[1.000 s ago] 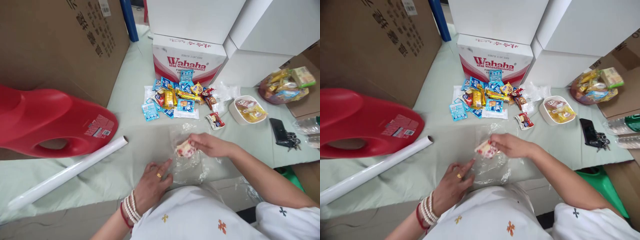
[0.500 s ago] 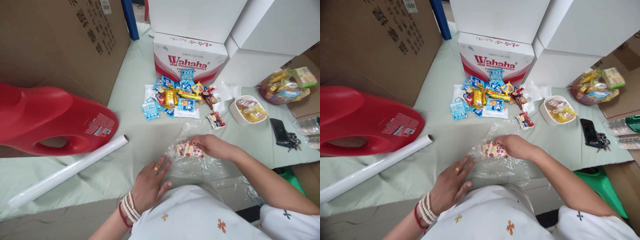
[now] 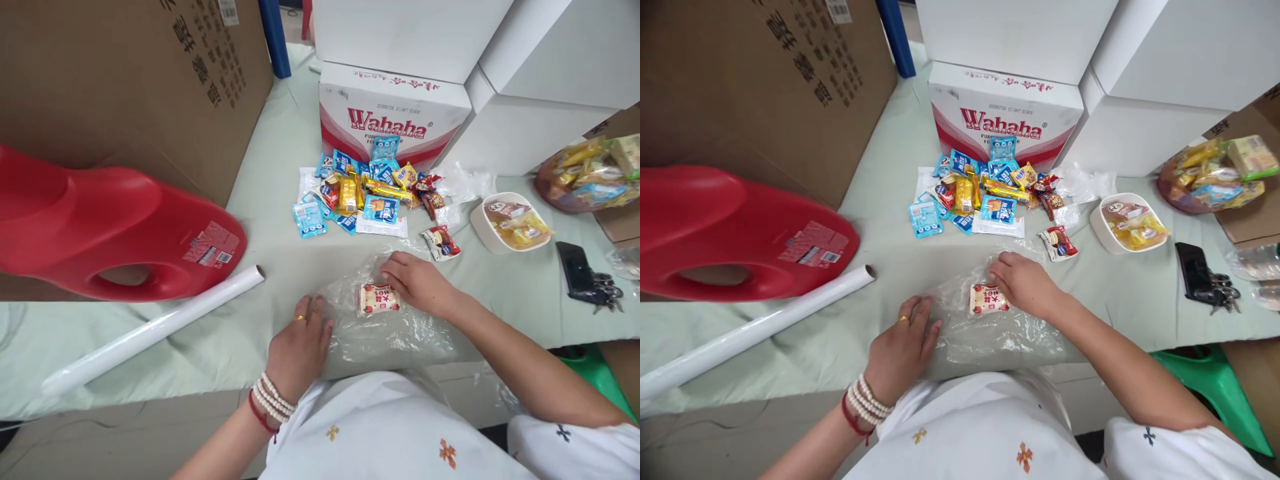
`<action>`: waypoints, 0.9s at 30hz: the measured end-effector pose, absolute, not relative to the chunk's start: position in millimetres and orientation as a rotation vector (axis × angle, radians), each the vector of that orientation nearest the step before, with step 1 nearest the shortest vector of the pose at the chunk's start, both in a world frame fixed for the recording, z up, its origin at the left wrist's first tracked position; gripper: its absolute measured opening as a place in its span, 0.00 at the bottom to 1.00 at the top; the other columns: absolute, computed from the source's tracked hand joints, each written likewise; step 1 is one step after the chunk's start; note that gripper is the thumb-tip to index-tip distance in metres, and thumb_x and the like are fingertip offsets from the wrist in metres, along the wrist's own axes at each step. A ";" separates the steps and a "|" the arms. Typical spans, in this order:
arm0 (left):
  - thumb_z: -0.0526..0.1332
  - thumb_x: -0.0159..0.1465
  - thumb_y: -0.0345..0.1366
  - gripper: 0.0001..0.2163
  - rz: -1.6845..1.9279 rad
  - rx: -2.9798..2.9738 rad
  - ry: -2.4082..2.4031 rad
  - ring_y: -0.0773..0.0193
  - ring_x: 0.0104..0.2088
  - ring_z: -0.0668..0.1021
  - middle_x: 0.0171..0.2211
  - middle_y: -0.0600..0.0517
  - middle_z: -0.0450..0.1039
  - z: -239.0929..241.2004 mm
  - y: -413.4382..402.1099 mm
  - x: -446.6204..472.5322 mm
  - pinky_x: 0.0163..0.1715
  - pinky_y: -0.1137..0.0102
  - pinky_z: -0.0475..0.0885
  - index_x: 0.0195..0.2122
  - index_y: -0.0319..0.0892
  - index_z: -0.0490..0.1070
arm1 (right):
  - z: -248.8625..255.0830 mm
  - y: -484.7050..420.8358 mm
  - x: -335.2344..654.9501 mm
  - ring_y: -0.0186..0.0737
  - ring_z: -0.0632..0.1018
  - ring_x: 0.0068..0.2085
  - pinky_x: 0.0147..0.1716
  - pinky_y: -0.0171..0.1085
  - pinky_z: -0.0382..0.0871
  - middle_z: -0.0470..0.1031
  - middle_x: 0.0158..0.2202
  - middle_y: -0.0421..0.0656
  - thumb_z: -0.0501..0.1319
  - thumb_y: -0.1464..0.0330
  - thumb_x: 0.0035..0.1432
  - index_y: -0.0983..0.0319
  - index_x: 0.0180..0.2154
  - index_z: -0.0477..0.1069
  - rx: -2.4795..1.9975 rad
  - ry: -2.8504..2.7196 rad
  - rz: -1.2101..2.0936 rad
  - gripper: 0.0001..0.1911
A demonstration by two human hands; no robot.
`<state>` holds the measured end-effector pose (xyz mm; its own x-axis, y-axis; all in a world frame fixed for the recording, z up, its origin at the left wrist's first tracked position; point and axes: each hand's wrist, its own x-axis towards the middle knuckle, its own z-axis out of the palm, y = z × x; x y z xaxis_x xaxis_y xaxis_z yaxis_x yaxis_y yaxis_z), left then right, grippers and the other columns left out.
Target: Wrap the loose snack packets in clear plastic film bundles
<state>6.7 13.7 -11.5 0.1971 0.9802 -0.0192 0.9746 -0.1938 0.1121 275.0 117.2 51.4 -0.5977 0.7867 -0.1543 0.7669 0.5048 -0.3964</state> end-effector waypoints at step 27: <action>0.57 0.69 0.37 0.15 0.579 2.454 1.605 0.41 0.66 0.65 0.58 0.38 0.70 -37.2 75.0 -12.5 0.61 0.41 0.65 0.54 0.42 0.76 | 36.6 13.4 285.1 0.47 0.71 0.43 0.43 0.46 0.66 0.77 0.41 0.49 0.54 0.71 0.70 0.59 0.40 0.78 -1.263 -2.704 0.717 0.12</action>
<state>-12.5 75.0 -37.2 0.3521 0.9061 0.2347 0.8473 -0.4151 0.3313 285.1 13.4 36.6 -0.6593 0.7408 -0.1288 0.7072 0.5528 -0.4408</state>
